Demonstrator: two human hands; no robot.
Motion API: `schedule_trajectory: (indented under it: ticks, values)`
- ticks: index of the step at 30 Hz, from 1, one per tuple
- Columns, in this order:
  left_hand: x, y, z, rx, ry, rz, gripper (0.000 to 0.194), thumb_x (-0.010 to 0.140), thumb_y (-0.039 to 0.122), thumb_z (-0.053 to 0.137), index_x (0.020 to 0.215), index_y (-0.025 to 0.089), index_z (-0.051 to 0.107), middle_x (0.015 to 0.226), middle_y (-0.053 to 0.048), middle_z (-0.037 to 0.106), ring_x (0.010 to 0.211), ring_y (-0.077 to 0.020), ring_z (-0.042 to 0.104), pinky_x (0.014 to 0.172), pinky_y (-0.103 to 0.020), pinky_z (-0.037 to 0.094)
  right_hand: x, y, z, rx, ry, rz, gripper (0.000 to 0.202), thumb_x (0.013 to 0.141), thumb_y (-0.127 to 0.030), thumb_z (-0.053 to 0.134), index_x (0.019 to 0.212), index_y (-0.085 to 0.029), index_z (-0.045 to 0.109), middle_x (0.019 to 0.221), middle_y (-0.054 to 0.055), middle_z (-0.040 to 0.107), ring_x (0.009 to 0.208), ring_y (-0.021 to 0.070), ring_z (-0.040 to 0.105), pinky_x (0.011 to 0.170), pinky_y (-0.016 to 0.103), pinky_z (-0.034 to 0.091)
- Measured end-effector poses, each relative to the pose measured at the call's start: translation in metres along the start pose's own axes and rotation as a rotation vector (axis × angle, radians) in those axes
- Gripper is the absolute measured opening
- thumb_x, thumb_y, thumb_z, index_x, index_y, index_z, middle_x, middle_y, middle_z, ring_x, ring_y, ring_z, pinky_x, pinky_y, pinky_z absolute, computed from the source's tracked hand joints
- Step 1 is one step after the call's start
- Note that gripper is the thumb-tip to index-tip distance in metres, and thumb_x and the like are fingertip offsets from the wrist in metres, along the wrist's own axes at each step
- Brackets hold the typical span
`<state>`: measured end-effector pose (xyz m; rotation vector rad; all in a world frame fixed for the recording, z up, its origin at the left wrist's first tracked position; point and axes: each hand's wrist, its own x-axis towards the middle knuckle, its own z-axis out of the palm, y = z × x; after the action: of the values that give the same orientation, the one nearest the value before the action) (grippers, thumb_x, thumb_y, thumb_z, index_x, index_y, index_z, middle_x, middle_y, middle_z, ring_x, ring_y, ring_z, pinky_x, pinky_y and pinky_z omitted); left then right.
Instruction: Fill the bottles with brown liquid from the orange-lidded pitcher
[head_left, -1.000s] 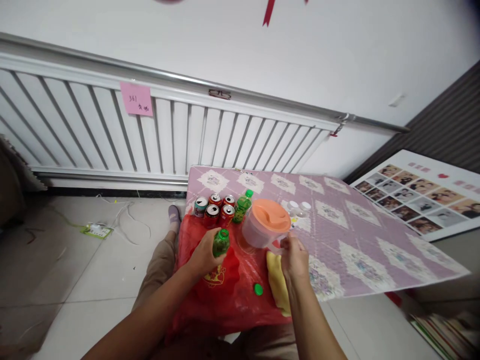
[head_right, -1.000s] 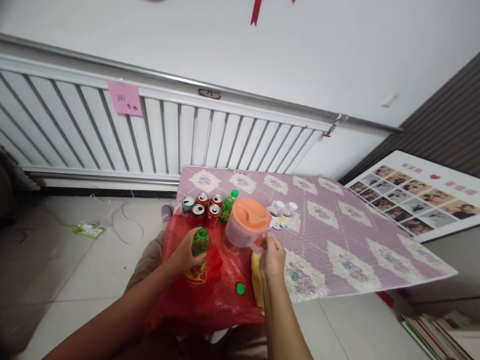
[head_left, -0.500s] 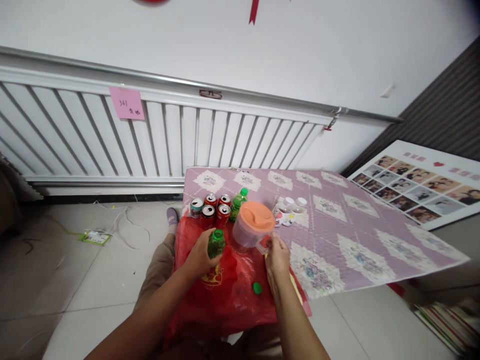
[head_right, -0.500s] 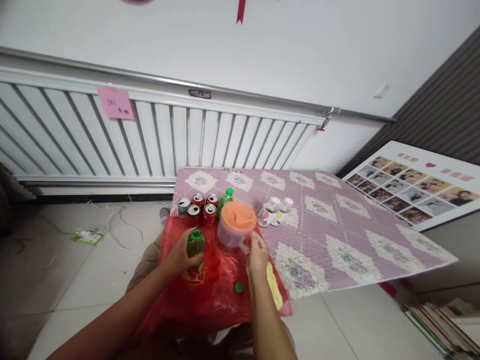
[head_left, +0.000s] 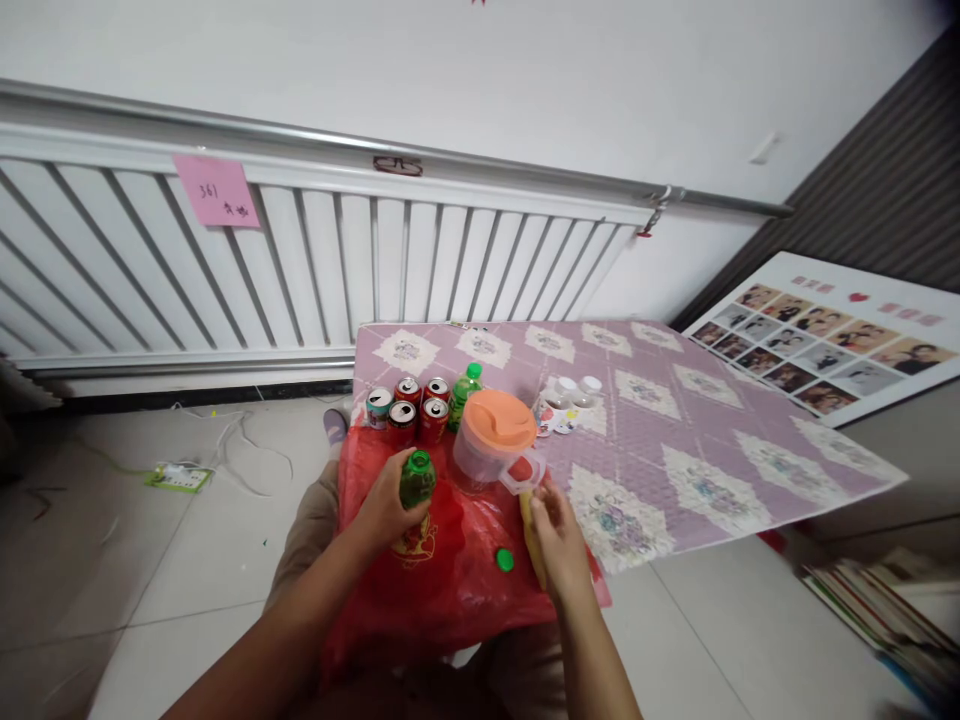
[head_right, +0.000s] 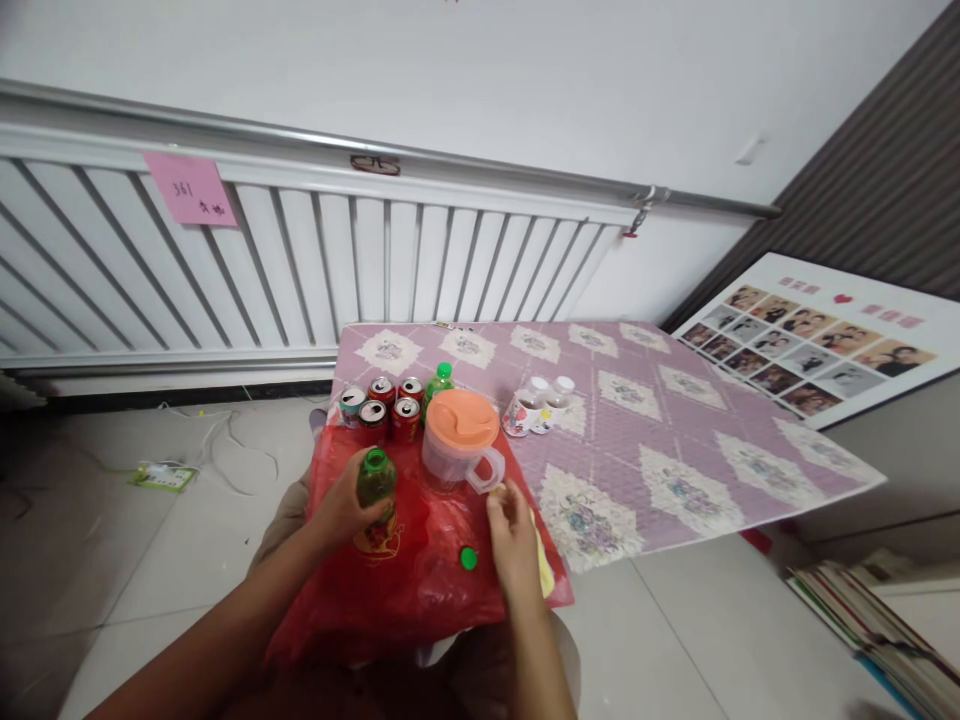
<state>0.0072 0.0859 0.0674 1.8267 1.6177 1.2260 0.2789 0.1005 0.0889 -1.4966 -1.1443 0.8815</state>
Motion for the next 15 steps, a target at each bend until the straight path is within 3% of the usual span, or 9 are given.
schedule_trajectory:
  ticks: [3,6,10,15]
  values:
    - [0.000,0.000,0.000,-0.004,-0.008,-0.002,0.074,0.073,0.020,0.072,0.139,0.020,0.037,0.135,-0.012,0.053,0.122,-0.0296,0.056,0.105,-0.048,0.048,-0.026,0.023,-0.002,-0.113,-0.068,0.006,0.067,0.069,-0.046,0.068,0.127,-0.015,0.054,0.094,0.009,0.069,0.091,0.0304,0.067,0.081,0.044,0.053]
    - [0.001,0.002,-0.001,-0.004,-0.004,0.001,0.073,0.073,0.021,0.072,0.138,0.020,0.038,0.136,-0.012,0.053,0.123,-0.0299,0.056,0.105,-0.048,0.048,-0.047,0.042,0.001,-0.498,-0.133,-0.115,0.056,0.073,-0.039,0.060,0.124,-0.015,0.057,0.112,0.015,0.065,0.107,0.0330,0.063,0.092,0.045,0.050]
    - [0.002,0.003,-0.002,-0.016,-0.014,-0.004,0.074,0.073,0.021,0.071,0.138,0.019,0.037,0.135,-0.012,0.053,0.123,-0.0287,0.055,0.106,-0.048,0.047,-0.058,0.056,0.006,-0.913,-0.269,-0.080,0.052,0.081,-0.027,0.051,0.130,-0.010,0.055,0.128,0.023,0.056,0.118,0.0348,0.058,0.094,0.044,0.049]
    - [0.003,0.003,-0.003,-0.027,-0.036,0.009,0.076,0.072,0.020,0.071,0.138,0.018,0.034,0.137,-0.015,0.051,0.127,-0.0293,0.053,0.108,-0.050,0.045,-0.055,0.060,0.009,-1.011,-0.340,-0.075,0.048,0.083,-0.021,0.050,0.129,-0.009,0.060,0.123,0.023,0.059,0.118,0.0342,0.060,0.096,0.041,0.047]
